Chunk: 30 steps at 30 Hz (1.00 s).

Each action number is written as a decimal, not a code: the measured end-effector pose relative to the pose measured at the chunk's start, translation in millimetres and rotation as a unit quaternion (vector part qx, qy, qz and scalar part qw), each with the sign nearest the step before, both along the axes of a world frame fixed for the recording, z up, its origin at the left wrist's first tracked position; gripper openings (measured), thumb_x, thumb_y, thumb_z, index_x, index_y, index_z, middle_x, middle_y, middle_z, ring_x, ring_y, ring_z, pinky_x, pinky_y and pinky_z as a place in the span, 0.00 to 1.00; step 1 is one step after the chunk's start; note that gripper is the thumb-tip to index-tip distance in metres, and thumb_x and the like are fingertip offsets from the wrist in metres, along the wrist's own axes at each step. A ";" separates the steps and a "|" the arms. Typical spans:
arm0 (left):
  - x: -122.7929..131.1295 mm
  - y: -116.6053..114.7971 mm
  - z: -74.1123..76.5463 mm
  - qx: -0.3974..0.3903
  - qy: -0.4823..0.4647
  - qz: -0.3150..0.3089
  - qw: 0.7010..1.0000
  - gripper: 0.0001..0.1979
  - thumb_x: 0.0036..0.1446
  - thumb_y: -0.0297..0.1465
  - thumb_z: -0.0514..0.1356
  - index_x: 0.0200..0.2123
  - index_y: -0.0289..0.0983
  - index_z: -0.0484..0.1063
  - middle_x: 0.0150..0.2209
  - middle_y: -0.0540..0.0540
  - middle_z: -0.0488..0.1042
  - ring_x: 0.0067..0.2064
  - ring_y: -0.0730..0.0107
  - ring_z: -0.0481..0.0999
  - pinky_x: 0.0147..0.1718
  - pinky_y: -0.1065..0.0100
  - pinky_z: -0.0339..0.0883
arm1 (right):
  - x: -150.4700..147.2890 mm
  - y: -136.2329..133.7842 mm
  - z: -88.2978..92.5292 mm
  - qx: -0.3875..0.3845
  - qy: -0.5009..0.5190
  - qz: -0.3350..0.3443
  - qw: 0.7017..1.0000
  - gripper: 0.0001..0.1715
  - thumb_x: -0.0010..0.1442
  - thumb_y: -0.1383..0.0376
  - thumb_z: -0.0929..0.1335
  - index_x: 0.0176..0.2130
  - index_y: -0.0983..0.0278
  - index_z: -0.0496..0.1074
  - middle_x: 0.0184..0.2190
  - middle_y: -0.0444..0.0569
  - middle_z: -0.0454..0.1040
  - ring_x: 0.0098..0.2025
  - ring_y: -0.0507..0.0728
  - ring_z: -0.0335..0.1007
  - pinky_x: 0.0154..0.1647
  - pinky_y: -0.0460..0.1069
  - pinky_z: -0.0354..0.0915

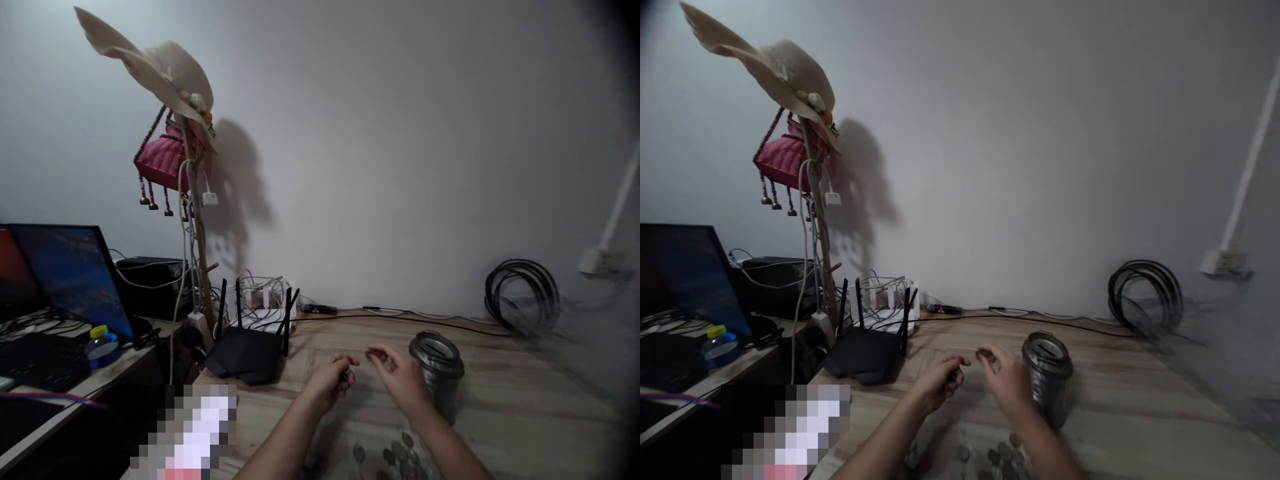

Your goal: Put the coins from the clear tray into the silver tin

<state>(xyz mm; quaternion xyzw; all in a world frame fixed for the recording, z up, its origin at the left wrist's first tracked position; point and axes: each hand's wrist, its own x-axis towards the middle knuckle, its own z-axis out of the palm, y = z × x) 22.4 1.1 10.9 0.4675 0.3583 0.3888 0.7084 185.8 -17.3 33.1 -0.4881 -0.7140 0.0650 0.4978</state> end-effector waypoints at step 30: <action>0.5 -3.6 1.7 -0.033 0.010 -0.022 0.999 0.19 0.49 0.28 0.52 0.47 0.35 0.59 0.19 0.53 0.65 0.14 0.84 0.55 0.14 0.78 0.38 | 4.2 3.3 -4.3 0.013 -0.015 -0.011 1.000 0.15 0.53 0.60 0.61 0.36 0.64 0.71 0.29 0.50 0.73 0.30 0.54 0.67 0.33 0.49 0.63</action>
